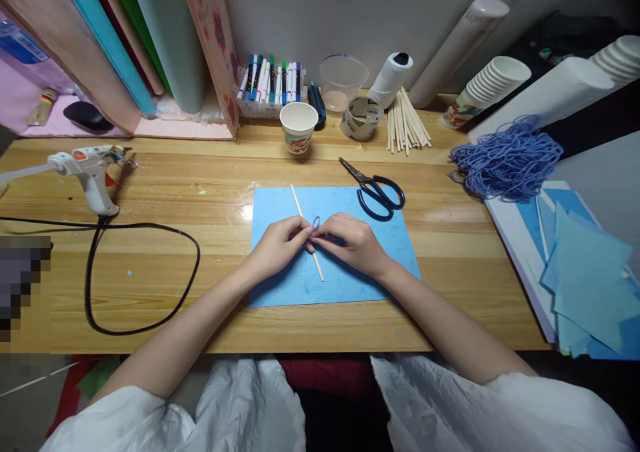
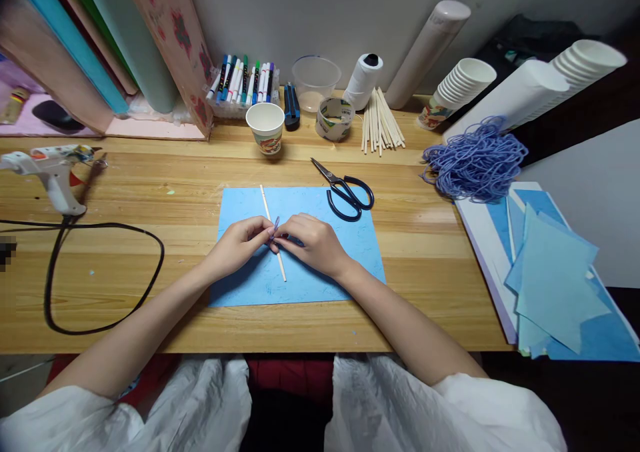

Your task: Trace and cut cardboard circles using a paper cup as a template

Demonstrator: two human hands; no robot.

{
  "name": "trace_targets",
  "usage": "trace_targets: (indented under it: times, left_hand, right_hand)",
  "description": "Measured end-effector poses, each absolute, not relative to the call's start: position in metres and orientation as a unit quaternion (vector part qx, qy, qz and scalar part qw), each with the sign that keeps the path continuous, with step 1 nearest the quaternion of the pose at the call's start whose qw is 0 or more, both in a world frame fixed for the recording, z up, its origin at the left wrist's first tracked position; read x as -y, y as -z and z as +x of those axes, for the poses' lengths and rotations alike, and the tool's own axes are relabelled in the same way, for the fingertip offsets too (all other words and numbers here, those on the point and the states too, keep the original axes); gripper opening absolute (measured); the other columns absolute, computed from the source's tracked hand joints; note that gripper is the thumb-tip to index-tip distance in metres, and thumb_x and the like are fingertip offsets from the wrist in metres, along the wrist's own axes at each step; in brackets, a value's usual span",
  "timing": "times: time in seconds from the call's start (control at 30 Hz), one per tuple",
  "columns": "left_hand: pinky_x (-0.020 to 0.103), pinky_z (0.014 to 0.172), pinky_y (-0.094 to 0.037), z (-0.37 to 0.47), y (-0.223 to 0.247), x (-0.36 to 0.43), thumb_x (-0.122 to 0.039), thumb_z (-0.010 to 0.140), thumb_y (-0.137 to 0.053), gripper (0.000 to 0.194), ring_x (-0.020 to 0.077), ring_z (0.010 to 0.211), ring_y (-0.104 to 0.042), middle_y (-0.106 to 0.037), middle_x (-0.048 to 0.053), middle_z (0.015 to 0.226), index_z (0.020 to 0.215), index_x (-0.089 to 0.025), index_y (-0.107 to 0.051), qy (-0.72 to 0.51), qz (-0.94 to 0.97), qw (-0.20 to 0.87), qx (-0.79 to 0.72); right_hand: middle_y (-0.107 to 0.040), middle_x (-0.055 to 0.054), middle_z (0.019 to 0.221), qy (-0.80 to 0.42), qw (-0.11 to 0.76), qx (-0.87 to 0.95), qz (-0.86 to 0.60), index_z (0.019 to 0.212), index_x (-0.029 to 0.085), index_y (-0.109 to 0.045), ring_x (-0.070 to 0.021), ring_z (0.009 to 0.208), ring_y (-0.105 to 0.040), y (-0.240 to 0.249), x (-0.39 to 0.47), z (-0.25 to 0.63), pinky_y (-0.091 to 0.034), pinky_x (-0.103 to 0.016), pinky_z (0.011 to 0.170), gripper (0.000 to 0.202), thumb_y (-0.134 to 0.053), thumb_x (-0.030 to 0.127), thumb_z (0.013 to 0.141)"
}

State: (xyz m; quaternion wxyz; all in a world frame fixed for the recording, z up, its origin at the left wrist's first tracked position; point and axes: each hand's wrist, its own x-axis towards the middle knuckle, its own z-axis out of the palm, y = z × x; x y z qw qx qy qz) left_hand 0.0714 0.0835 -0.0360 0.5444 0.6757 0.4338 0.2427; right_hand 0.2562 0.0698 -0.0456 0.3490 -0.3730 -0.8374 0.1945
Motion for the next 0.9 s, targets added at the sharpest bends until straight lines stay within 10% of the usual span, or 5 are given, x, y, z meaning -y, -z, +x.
trace_targets:
  times: [0.4,0.9]
  left_hand:
    - [0.027,0.073,-0.044,0.07,0.035,-0.084,-0.031,0.09,-0.046,0.021,0.0152,0.076,-0.061,-0.066,0.001,0.076,0.079,-0.018,-0.057,-0.242,0.686,0.539,-0.425]
    - [0.034,0.083,-0.049,0.066,0.04,-0.081,-0.018,0.09,-0.043,0.042,0.0115,0.075,-0.065,-0.054,0.01,0.118,0.129,-0.022,-0.029,-0.268,0.646,0.605,-0.381]
  right_hand:
    - [-0.063,-0.005,0.075,-0.157,0.307,0.861,-0.375,0.083,0.018,-0.068,-0.0163,0.072,-0.054,0.049,-0.07,0.255,-0.042,-0.028,0.065,0.013,-0.058,0.026,0.087]
    - [-0.054,0.002,0.068,-0.366,0.321,0.734,-0.474,0.088,0.02,-0.072,-0.0109,0.061,-0.048,0.05,-0.072,0.253,-0.037,-0.025,0.059,0.011,-0.07,0.023,0.078]
